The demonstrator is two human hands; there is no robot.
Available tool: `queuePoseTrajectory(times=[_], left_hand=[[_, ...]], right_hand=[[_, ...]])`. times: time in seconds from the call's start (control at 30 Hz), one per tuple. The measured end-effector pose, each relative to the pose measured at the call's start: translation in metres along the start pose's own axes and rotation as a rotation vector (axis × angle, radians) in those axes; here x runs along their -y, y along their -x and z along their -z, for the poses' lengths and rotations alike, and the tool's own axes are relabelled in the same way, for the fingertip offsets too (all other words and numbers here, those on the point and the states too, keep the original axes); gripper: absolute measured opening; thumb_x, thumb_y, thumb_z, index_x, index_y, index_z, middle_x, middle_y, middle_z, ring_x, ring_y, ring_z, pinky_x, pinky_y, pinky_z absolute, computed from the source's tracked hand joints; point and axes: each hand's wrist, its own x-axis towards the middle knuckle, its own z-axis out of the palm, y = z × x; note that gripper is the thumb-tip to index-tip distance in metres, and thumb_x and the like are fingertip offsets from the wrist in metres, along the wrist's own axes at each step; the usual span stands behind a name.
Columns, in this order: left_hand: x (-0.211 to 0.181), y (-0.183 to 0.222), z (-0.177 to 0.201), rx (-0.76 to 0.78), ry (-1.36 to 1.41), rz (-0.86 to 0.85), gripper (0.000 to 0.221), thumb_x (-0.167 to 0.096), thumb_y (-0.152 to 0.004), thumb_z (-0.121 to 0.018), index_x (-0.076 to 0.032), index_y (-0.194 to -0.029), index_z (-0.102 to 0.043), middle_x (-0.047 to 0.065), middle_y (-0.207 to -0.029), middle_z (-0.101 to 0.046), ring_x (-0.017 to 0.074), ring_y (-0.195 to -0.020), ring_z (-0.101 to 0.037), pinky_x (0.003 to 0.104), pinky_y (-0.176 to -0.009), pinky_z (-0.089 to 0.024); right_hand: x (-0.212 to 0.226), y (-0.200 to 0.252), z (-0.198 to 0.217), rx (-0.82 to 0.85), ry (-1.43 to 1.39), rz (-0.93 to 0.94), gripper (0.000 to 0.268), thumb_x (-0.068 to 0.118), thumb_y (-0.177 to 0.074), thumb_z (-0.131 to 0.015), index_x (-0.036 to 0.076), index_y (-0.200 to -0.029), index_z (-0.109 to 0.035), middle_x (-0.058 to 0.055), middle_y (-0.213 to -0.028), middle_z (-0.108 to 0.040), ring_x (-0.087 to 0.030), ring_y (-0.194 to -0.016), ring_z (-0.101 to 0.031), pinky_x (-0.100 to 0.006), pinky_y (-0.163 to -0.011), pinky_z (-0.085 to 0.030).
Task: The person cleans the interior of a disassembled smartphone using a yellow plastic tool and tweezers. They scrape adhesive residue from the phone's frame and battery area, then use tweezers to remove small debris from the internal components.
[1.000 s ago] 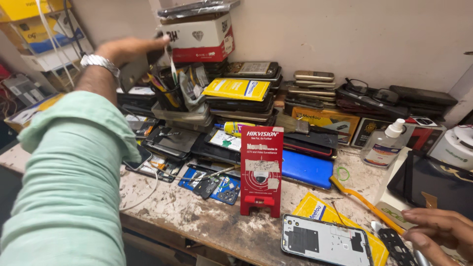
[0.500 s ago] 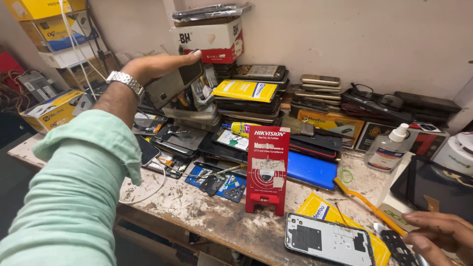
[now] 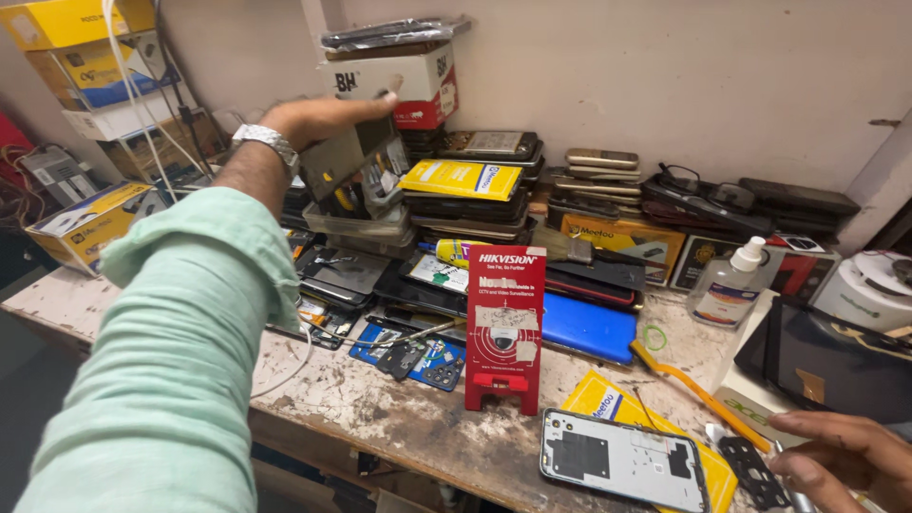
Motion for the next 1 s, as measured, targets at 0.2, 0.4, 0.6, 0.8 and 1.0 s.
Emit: queuePoseTrajectory(times=[0.2, 0.4, 0.6, 0.8, 1.0], left_hand=[[-0.019, 0.040, 0.022, -0.218, 0.280, -0.154, 0.074, -0.074, -0.090, -0.064, -0.002, -0.109, -0.061, 0.015, -0.084, -0.067, 0.0261, -0.062, -0.071, 0.042, -0.050, -0.057], [-0.055, 0.058, 0.014, -0.290, 0.444, -0.475, 0.076, -0.072, -0.094, -0.059, -0.001, -0.120, -0.062, 0.016, -0.090, -0.071, 0.0256, -0.069, -0.074, 0.041, -0.056, -0.059], [-0.039, 0.163, -0.202, 0.311, 0.927, -0.341, 0.089, -0.079, -0.089, -0.053, 0.001, -0.129, -0.059, 0.021, -0.092, -0.074, 0.0308, -0.076, -0.076, 0.043, -0.066, -0.063], [-0.061, 0.231, -0.342, 1.063, 1.203, 0.013, 0.099, -0.081, -0.084, -0.046, 0.003, -0.135, -0.057, 0.024, -0.094, -0.075, 0.0322, -0.082, -0.075, 0.043, -0.073, -0.063], [-0.040, 0.236, -0.384, 1.186, 1.393, 0.171, 0.097, -0.079, -0.084, -0.042, 0.002, -0.136, -0.055, 0.025, -0.096, -0.073, 0.0323, -0.084, -0.075, 0.043, -0.076, -0.062]], right_hand=[[0.024, 0.003, 0.006, 0.008, -0.075, -0.060, 0.031, 0.009, -0.090, -0.068, -0.001, -0.120, -0.068, -0.017, -0.122, -0.074, -0.027, -0.097, -0.079, -0.040, -0.083, -0.061], [0.088, 0.003, 0.007, 0.029, -0.075, -0.046, 0.026, 0.010, -0.089, -0.075, 0.001, -0.114, -0.077, -0.012, -0.110, -0.075, -0.019, -0.092, -0.081, -0.034, -0.080, -0.062], [0.175, 0.007, 0.018, 0.082, -0.023, -0.296, 0.033, 0.012, -0.082, -0.077, 0.007, -0.115, -0.079, -0.001, -0.073, -0.069, -0.007, -0.063, -0.056, -0.025, -0.054, -0.046], [0.177, 0.018, 0.007, 0.254, -0.192, -0.421, 0.042, 0.017, -0.085, -0.079, 0.008, -0.125, -0.072, 0.009, -0.062, -0.043, -0.004, -0.056, -0.039, -0.023, -0.050, -0.035], [0.149, 0.039, 0.001, 0.421, -0.243, -0.601, 0.020, 0.018, -0.096, -0.075, -0.001, -0.091, -0.071, 0.006, -0.065, -0.047, -0.005, -0.061, -0.042, -0.024, -0.053, -0.035]])
